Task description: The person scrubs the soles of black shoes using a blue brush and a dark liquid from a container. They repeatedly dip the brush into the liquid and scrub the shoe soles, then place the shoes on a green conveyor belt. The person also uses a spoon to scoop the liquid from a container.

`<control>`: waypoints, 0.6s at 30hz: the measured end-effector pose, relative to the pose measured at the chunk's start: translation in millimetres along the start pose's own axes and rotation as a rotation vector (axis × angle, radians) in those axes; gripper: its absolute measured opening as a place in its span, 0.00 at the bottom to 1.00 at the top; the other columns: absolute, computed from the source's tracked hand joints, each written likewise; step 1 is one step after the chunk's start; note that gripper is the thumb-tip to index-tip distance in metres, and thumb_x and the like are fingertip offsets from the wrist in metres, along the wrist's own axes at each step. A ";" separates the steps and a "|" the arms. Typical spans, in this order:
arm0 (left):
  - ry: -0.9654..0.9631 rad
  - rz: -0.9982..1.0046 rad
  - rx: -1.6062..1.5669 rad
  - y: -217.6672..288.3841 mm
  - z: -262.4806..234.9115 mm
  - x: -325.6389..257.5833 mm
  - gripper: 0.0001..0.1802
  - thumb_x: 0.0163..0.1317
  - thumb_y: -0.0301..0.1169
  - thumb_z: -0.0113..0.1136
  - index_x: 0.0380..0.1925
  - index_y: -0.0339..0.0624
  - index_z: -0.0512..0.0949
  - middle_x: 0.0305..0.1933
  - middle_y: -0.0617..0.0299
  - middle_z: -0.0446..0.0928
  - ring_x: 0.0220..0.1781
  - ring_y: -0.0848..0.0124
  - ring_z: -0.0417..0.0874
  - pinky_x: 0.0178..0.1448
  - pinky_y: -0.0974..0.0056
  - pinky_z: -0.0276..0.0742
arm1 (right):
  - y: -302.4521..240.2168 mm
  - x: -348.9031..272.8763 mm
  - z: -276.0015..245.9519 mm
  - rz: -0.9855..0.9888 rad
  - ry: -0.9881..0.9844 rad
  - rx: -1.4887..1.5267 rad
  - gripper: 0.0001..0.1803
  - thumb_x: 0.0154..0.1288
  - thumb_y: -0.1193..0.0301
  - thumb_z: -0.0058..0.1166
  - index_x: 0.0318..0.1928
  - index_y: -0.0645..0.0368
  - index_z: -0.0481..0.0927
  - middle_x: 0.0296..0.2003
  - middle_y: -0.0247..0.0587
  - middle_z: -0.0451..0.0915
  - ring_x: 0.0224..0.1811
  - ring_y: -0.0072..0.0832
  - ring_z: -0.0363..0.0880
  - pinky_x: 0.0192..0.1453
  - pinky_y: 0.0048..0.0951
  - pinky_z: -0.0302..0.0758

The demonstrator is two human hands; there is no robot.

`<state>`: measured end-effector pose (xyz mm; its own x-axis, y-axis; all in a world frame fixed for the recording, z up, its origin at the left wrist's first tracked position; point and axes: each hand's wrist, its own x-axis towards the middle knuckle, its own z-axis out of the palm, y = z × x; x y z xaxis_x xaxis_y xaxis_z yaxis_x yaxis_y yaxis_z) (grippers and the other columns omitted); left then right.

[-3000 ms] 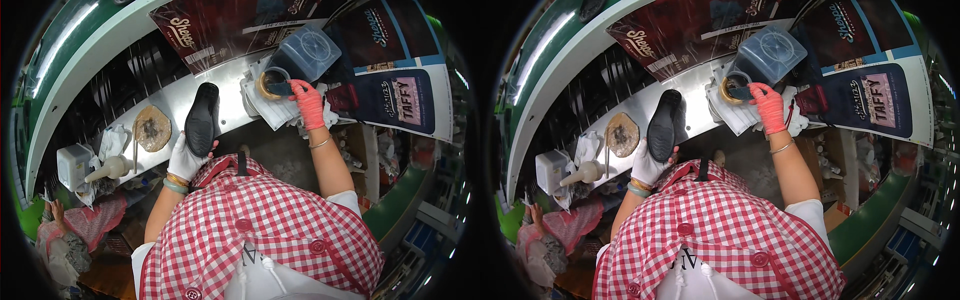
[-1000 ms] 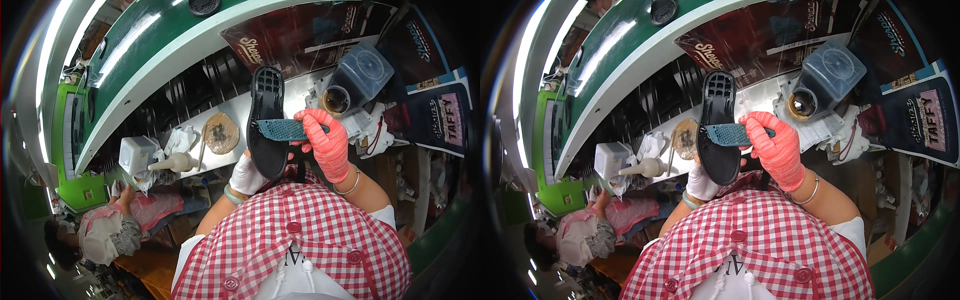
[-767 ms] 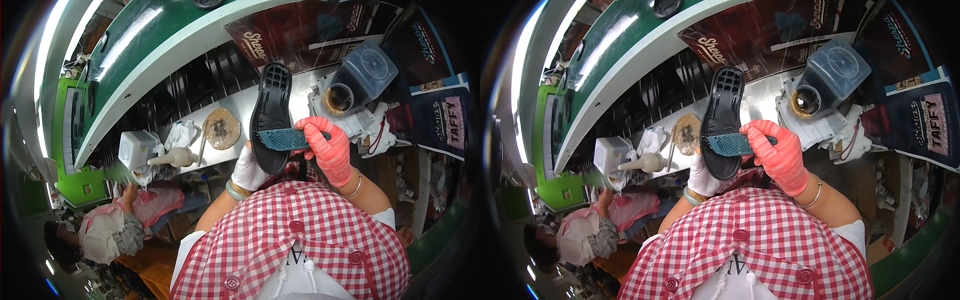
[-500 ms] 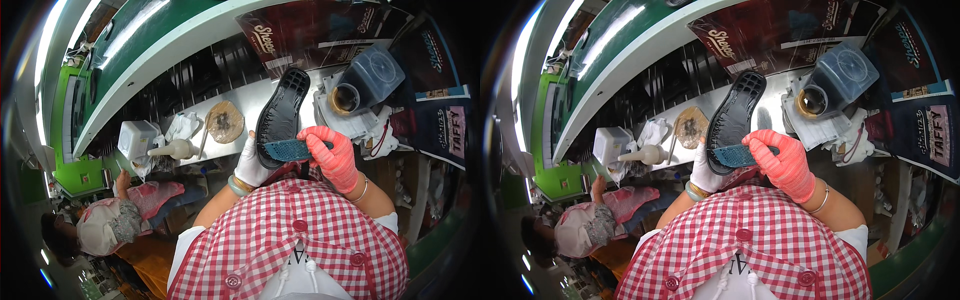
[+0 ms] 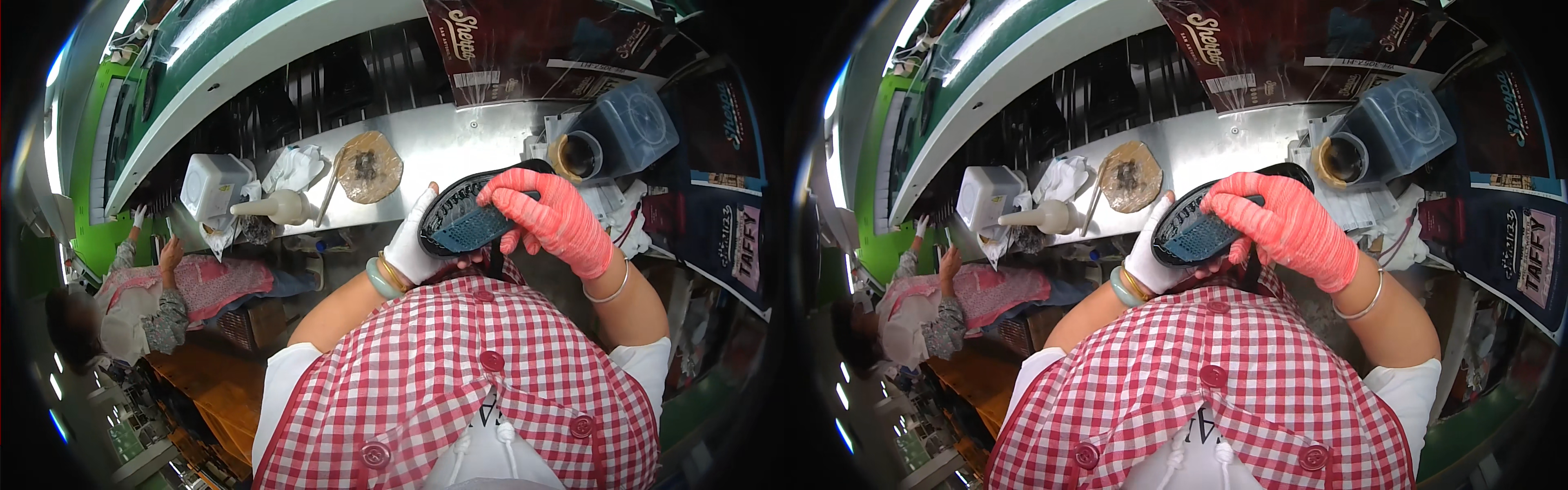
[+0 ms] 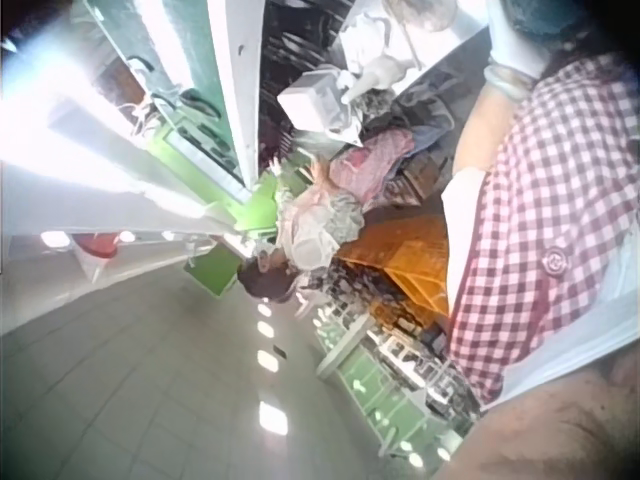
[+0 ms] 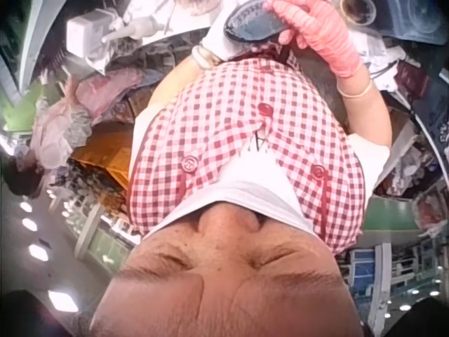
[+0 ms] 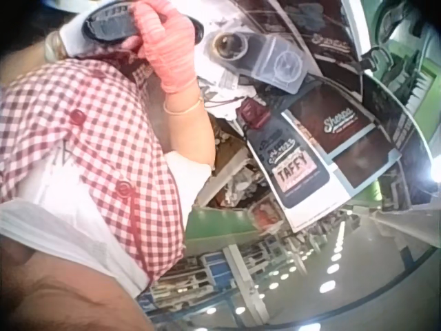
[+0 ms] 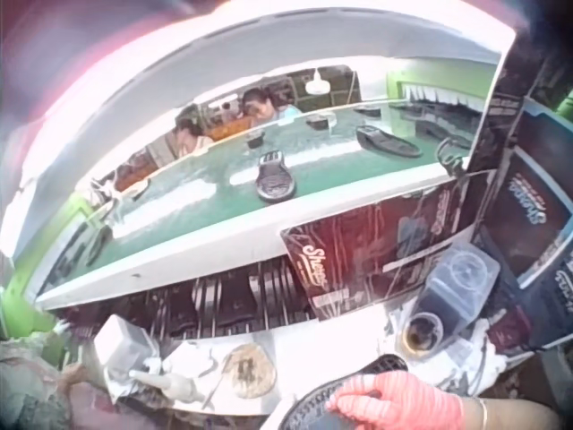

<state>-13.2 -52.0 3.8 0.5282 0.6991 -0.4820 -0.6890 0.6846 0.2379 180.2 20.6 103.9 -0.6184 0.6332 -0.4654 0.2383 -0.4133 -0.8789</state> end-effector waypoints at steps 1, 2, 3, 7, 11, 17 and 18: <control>-0.065 -0.022 -0.008 1.3 -4.9 1.1 0.39 0.63 0.66 0.30 0.56 0.45 0.68 0.42 0.48 0.78 0.32 0.57 0.81 0.27 0.64 0.74 | -1.0 3.4 0.3 0.022 -0.007 0.027 0.16 0.66 0.61 0.49 0.42 0.61 0.79 0.26 0.35 0.80 0.20 0.15 0.77 0.18 0.13 0.66; -0.131 -0.043 -0.016 1.3 -8.0 1.6 0.39 0.63 0.65 0.30 0.55 0.44 0.68 0.41 0.48 0.78 0.30 0.58 0.81 0.26 0.65 0.74 | -2.2 6.8 0.4 0.030 -0.020 0.004 0.16 0.65 0.61 0.50 0.42 0.61 0.79 0.26 0.35 0.79 0.20 0.15 0.76 0.18 0.13 0.65; -0.069 -0.039 0.016 1.8 -3.2 1.0 0.37 0.64 0.63 0.29 0.53 0.43 0.69 0.37 0.47 0.78 0.25 0.59 0.80 0.22 0.66 0.74 | -3.2 10.6 0.1 0.037 -0.032 -0.017 0.16 0.65 0.61 0.50 0.42 0.62 0.79 0.25 0.35 0.79 0.19 0.14 0.76 0.18 0.13 0.65; -0.074 -0.122 0.037 5.2 -14.4 5.1 0.31 0.69 0.53 0.31 0.48 0.35 0.71 0.28 0.46 0.76 0.15 0.60 0.76 0.14 0.64 0.71 | -1.5 23.0 1.5 0.053 -0.062 -0.059 0.16 0.62 0.61 0.55 0.41 0.62 0.79 0.22 0.33 0.78 0.17 0.14 0.73 0.18 0.15 0.64; -0.033 -0.100 0.164 9.3 -12.7 4.8 0.26 0.70 0.46 0.33 0.46 0.33 0.70 0.26 0.48 0.75 0.11 0.62 0.73 0.09 0.66 0.65 | -4.9 27.4 0.4 0.063 -0.097 -0.079 0.16 0.60 0.61 0.56 0.41 0.62 0.80 0.22 0.33 0.78 0.16 0.14 0.72 0.19 0.16 0.65; -0.095 -0.286 0.140 22.6 -26.5 8.1 0.32 0.67 0.54 0.32 0.46 0.36 0.71 0.25 0.46 0.76 0.11 0.58 0.73 0.08 0.65 0.61 | 1.5 24.7 -8.2 0.071 -0.086 -0.099 0.13 0.60 0.63 0.54 0.37 0.60 0.81 0.28 0.31 0.79 0.18 0.13 0.73 0.19 0.13 0.62; -0.095 -0.296 0.164 22.8 -28.5 8.6 0.34 0.67 0.58 0.32 0.47 0.37 0.71 0.24 0.46 0.76 0.13 0.57 0.75 0.08 0.67 0.61 | 2.6 24.7 -10.0 0.069 -0.089 -0.099 0.13 0.60 0.63 0.54 0.37 0.60 0.81 0.28 0.31 0.79 0.18 0.13 0.73 0.19 0.13 0.63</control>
<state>-38.5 -36.3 -18.9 0.7423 0.4760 -0.4716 -0.4142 0.8792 0.2355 173.0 41.7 89.0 -0.6610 0.5428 -0.5182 0.3527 -0.3849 -0.8529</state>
